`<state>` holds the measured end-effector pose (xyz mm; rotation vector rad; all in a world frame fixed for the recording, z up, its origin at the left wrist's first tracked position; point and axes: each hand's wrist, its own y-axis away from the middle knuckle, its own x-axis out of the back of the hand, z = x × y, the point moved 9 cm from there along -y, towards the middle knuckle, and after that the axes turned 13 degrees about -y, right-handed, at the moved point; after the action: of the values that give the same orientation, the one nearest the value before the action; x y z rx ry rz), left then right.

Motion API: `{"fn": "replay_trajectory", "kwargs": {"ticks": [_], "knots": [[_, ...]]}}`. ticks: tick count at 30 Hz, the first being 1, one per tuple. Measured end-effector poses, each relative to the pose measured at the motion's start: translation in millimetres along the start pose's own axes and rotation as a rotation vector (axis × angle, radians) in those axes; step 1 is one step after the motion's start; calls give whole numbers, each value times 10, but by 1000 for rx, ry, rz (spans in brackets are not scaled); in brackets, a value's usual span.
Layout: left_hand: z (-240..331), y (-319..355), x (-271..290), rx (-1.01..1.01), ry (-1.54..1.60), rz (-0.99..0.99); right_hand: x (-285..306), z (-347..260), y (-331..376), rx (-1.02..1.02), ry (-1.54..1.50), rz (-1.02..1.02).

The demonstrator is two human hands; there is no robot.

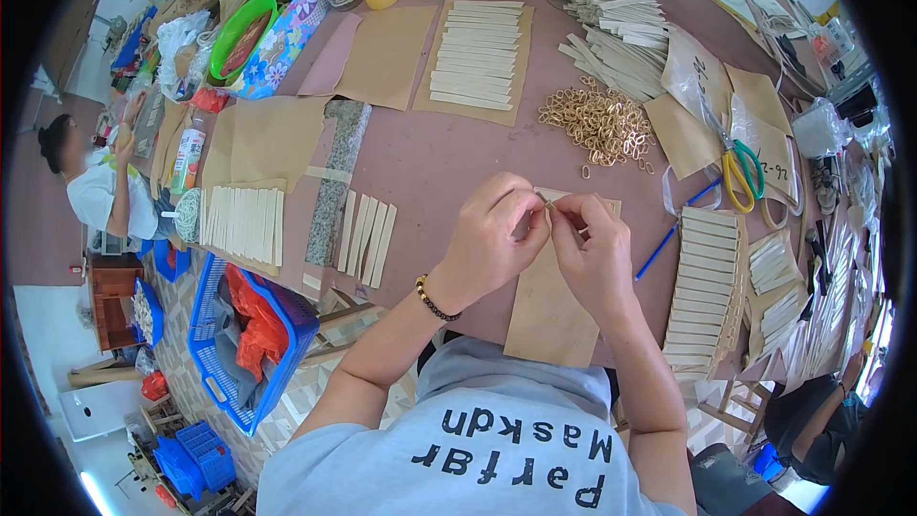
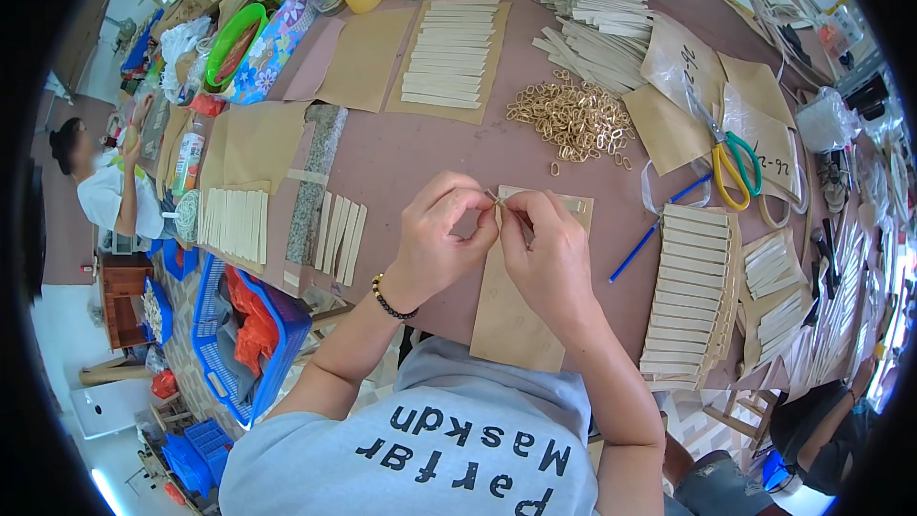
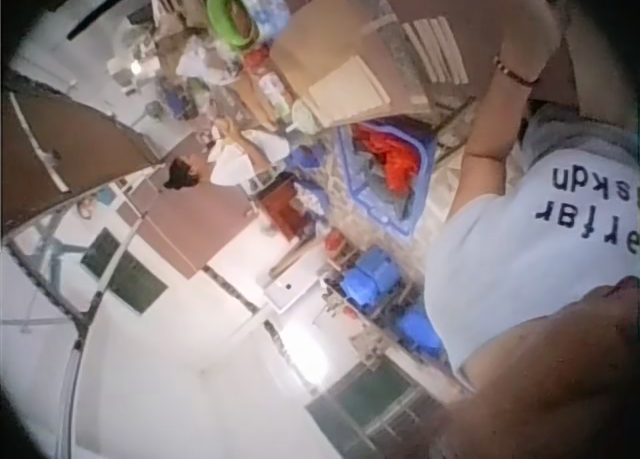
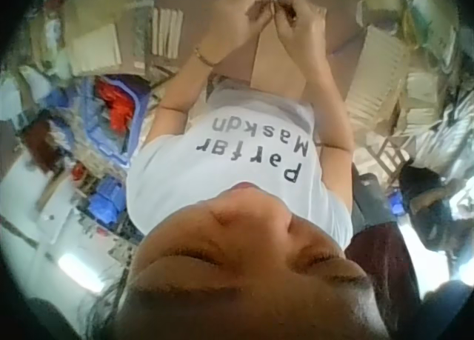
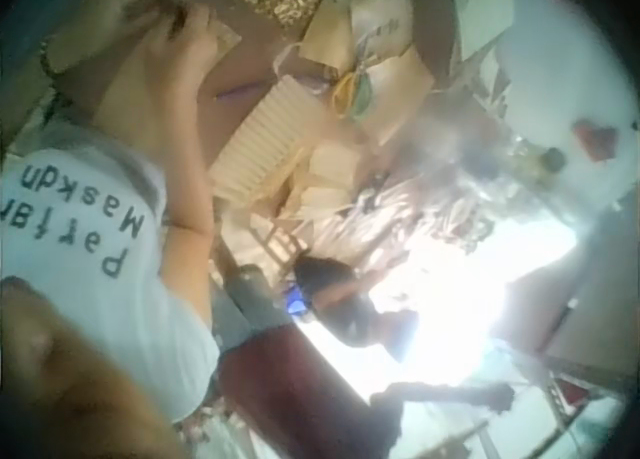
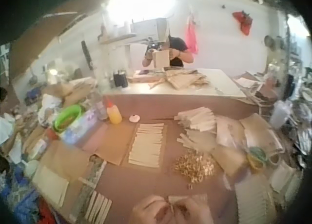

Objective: The person repeatedly picks up small wooden sticks and gold-colored metal rings from a table, places the sticks onto a cardboard backing, and secures them with the rings. The person works methodically, handling items one at a time and stacking completed units on the table.

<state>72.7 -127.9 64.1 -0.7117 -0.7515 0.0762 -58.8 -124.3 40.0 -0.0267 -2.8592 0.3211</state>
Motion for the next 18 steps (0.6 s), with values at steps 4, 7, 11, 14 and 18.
{"fn": "replay_trajectory", "kwargs": {"ticks": [4,7,11,14,18], "knots": [[5,20,-2,3,21,-15,-3,-34,10,11,-4,-40],[-11,43,-2,25,61,-52,15,-30,28,10,-5,-81],[-67,104,-68,30,162,-174,46,17,52,-41,-11,-140],[-91,125,-103,44,215,-252,35,2,64,-4,16,-185],[-55,98,-114,53,266,-337,36,-14,68,-54,5,-211]]}}
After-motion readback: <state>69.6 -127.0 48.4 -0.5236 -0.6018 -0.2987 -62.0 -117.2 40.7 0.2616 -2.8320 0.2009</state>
